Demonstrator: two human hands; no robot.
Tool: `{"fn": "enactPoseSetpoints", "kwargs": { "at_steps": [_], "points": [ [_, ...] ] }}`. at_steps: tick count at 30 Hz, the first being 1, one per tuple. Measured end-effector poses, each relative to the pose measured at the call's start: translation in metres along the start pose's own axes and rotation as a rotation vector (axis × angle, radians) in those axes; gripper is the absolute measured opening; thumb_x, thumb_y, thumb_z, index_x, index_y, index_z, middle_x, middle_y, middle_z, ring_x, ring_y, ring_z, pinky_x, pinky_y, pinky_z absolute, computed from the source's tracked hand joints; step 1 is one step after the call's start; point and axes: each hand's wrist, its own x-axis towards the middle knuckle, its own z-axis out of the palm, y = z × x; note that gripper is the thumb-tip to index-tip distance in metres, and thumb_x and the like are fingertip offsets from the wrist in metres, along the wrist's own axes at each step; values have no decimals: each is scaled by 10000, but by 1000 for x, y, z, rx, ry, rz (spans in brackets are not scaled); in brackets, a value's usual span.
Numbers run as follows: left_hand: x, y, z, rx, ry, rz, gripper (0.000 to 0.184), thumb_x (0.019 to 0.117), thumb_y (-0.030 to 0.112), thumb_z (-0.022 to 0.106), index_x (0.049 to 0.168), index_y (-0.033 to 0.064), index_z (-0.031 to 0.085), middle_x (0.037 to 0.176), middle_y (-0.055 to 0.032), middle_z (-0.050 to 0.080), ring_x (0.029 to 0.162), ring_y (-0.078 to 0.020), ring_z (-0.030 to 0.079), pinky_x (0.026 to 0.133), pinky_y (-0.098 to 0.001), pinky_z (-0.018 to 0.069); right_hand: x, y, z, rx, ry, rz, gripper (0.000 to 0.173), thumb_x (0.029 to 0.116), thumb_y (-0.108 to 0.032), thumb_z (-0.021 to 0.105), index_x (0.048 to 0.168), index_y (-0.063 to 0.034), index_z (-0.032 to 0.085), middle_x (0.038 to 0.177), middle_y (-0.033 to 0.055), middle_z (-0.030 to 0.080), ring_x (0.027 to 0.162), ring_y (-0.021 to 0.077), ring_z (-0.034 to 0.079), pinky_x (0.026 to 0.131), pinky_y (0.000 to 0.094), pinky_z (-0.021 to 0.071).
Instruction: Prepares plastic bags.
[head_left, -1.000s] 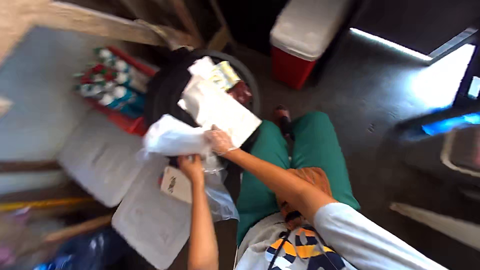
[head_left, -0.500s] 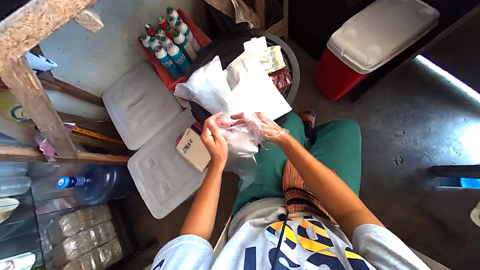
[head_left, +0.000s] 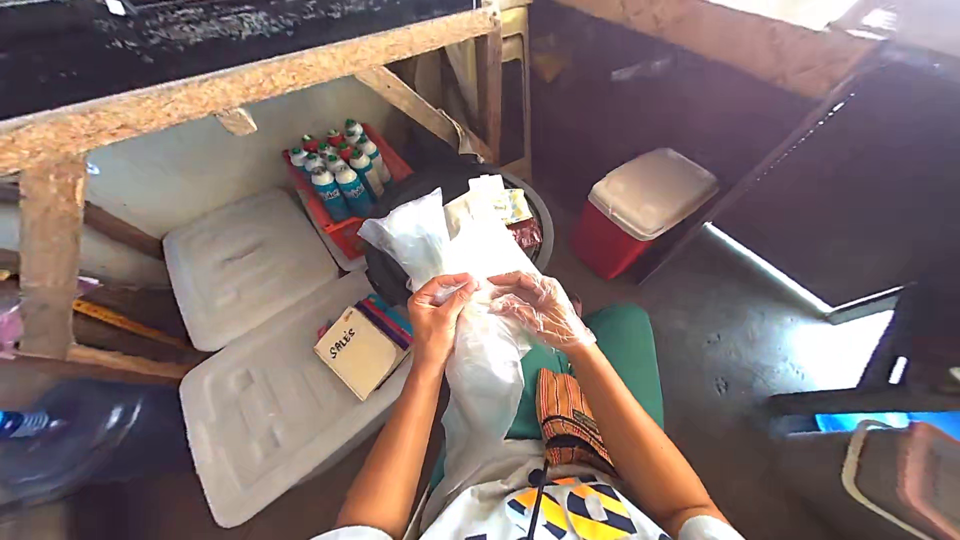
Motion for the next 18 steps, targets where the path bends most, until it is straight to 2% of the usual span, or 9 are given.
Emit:
{"fn": "enactPoseSetpoints", "kwargs": {
  "at_steps": [2,4,6,9,12,13,14,16,18],
  "points": [
    [-1,0,-3,-17,6,3,149,904,-39,692,964,92,730,862,87,758,759,25,693,707,-167,580,-1,2,6,-7,61,-52,258,910,-3,660,1157,67,684,1007,78,736,851,24,680,801,205,573],
    [-1,1,-4,-41,-1,-11,142,931,-9,671,945,121,726,814,104,741,719,30,681,687,-163,578,-1,5,11,-20,124,-79,112,903,-14,667,990,37,715,877,13,711,755,-24,637,719,168,549],
    [-1,0,-4,-52,-2,-55,160,981,43,624,908,154,713,747,125,704,648,49,638,625,-139,550,1,7,14,-2,133,-107,70,912,-21,649,907,13,710,822,-28,673,734,-49,605,694,144,529],
    [-1,0,-5,-34,-5,-184,239,1077,225,497,909,209,666,749,162,670,660,85,614,633,-115,533,6,13,16,38,128,-150,144,956,-35,597,921,4,731,888,-25,688,828,-33,629,774,161,542],
    [0,-3,-5,47,18,-188,281,1092,316,454,878,226,613,726,163,586,663,87,562,641,-116,498,7,13,15,20,116,-127,164,963,-39,589,1014,43,722,991,27,704,890,-14,639,816,169,538],
    [0,-4,-6,67,7,-145,263,1090,295,462,886,213,608,747,153,588,686,82,566,657,-122,498,7,11,14,21,106,-104,168,951,-29,612,1064,48,710,1018,38,717,897,-12,651,823,171,545],
    [1,-6,-7,67,-18,-96,202,1078,238,493,932,186,623,803,141,624,738,73,593,698,-132,513,7,10,14,18,114,-90,156,934,-16,640,1064,44,702,985,24,722,857,-27,652,794,159,550],
    [2,-9,-10,15,-52,-16,106,1028,95,570,1047,122,671,957,104,708,876,38,658,810,-166,552,6,10,16,-18,154,-80,59,914,-13,665,951,24,692,818,-23,682,722,-57,602,688,132,522],
    [3,-9,-9,-48,-10,-28,125,995,26,601,1020,106,693,987,77,746,912,8,689,840,-188,568,5,9,15,-90,158,-59,72,929,-41,658,891,11,691,747,-31,648,663,-58,571,647,132,501]
  ]
}}
